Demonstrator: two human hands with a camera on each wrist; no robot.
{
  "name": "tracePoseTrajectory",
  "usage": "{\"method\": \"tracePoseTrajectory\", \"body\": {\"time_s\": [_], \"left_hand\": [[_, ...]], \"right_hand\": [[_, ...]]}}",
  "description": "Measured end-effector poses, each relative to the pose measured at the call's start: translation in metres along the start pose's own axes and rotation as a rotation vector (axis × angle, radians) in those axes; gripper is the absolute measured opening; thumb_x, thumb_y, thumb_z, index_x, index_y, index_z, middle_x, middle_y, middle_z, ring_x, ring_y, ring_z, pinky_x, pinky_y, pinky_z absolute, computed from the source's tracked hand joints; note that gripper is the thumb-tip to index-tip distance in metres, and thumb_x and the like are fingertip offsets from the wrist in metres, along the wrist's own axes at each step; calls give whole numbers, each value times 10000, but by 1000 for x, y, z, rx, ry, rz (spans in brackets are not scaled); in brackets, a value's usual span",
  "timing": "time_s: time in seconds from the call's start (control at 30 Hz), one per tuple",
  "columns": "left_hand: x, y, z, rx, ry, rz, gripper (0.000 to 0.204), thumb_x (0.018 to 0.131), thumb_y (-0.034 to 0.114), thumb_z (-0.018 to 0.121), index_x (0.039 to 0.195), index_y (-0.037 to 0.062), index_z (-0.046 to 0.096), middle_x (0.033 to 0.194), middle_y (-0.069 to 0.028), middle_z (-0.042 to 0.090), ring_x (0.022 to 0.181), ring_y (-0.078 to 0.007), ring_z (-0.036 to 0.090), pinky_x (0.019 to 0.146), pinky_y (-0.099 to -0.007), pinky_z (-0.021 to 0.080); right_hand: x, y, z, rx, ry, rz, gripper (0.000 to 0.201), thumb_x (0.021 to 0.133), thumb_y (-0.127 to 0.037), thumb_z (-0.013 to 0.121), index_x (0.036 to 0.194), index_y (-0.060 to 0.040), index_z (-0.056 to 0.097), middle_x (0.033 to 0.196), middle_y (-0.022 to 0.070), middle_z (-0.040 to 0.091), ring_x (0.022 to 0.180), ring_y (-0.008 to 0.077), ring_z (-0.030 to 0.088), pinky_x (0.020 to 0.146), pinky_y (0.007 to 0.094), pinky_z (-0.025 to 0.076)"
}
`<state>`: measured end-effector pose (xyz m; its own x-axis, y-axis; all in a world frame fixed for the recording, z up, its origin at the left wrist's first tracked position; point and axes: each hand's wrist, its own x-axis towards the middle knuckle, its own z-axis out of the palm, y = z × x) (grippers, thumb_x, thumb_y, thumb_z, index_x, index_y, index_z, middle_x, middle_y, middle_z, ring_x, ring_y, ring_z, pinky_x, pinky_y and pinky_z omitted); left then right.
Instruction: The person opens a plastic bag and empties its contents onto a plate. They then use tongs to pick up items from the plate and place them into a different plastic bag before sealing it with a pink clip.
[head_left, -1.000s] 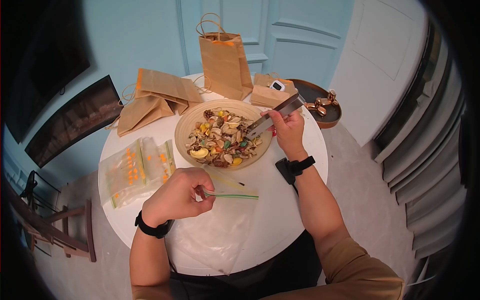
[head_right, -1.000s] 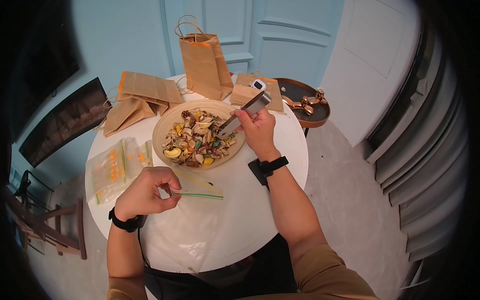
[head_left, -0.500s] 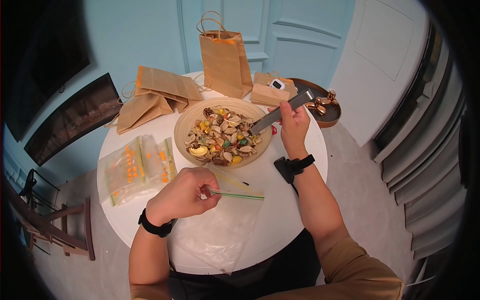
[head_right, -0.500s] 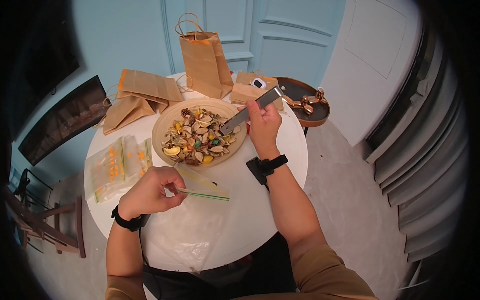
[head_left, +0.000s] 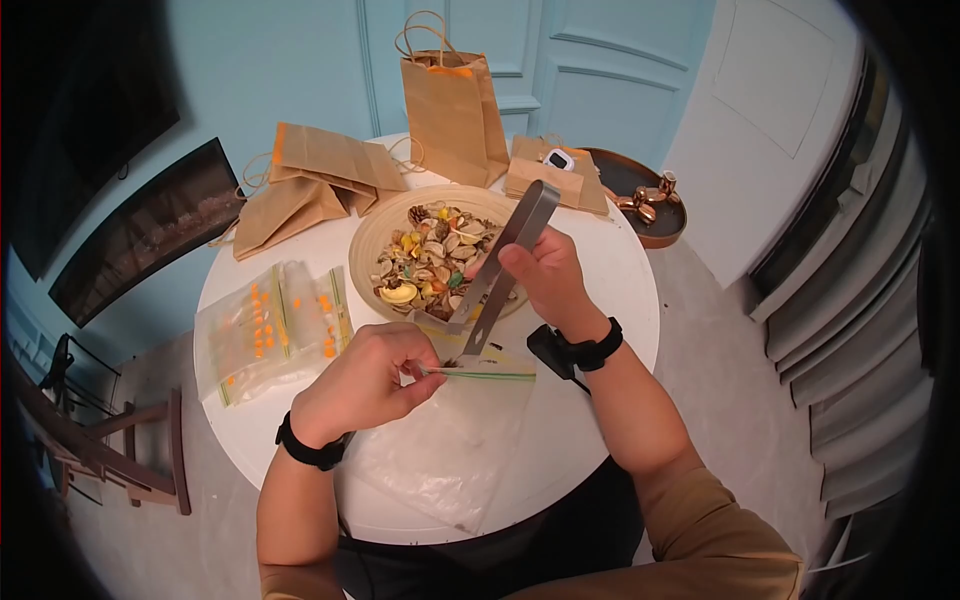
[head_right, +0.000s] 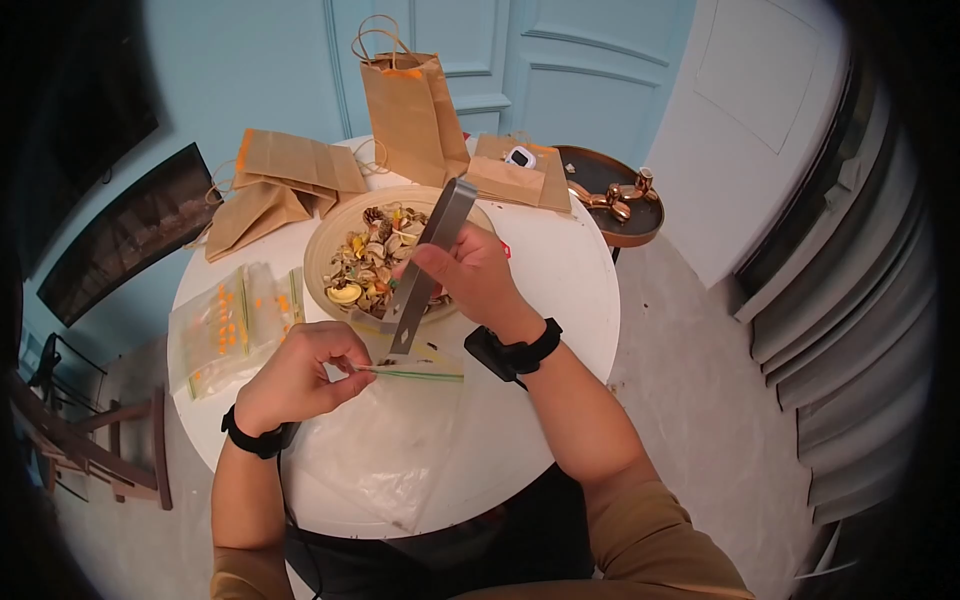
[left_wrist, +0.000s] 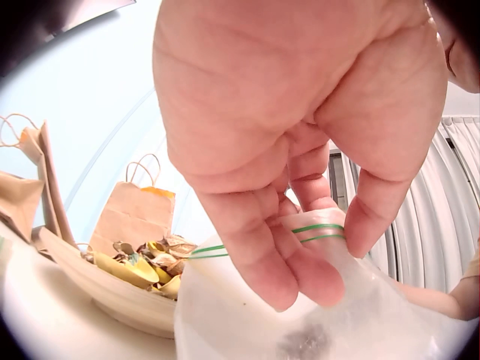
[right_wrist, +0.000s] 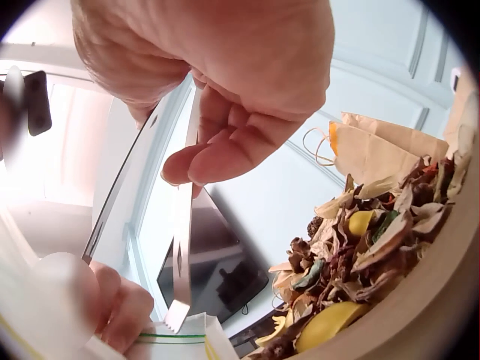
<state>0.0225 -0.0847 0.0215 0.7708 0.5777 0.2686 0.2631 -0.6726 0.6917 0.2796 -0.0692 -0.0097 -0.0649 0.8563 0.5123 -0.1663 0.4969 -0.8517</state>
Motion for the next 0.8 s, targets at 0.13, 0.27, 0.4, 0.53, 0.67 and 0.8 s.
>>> {"method": "tracePoseTrajectory", "body": {"time_s": [0.13,0.27,0.4,0.53,0.67,0.8], "left_hand": [[-1,1,0,-10,-8,-15,92,810,23,746,802,14,656,720,-62,655,666,-174,631,566,-289,505],[-1,1,0,-5,-8,-15,99,814,34,752,803,14,656,718,-61,652,656,-169,623,563,-285,506],[1,4,-1,9,-29,-25,102,822,43,749,795,12,655,718,-62,651,642,-161,615,543,-280,506],[0,-1,1,19,-8,11,97,822,38,743,784,12,657,721,-55,653,633,-145,617,526,-266,508],[0,1,0,-2,-13,-29,93,817,34,744,784,9,660,724,-49,655,625,-136,616,527,-260,514],[-1,0,0,-19,-14,-41,98,817,40,749,788,9,661,723,-49,654,624,-137,618,528,-260,516]], "right_hand": [[9,-3,-16,61,296,14,290,1010,-330,593,1045,-42,589,924,142,746,687,94,671,542,211,511],[18,-4,-50,-7,662,-161,313,1003,-333,605,1009,-21,587,940,170,732,727,127,687,588,226,548],[22,-6,-71,-97,832,-247,305,971,-334,662,979,-34,604,924,145,738,659,91,648,549,202,528],[22,-3,-71,-178,831,-231,292,956,-310,688,999,-30,618,940,111,742,675,81,636,565,209,532],[20,6,-60,-223,676,-221,317,953,-292,694,1094,-16,630,995,87,742,788,81,657,602,217,542],[17,2,-55,-193,553,-163,338,958,-297,687,1122,-8,621,1004,88,742,814,89,667,619,216,546]]}}
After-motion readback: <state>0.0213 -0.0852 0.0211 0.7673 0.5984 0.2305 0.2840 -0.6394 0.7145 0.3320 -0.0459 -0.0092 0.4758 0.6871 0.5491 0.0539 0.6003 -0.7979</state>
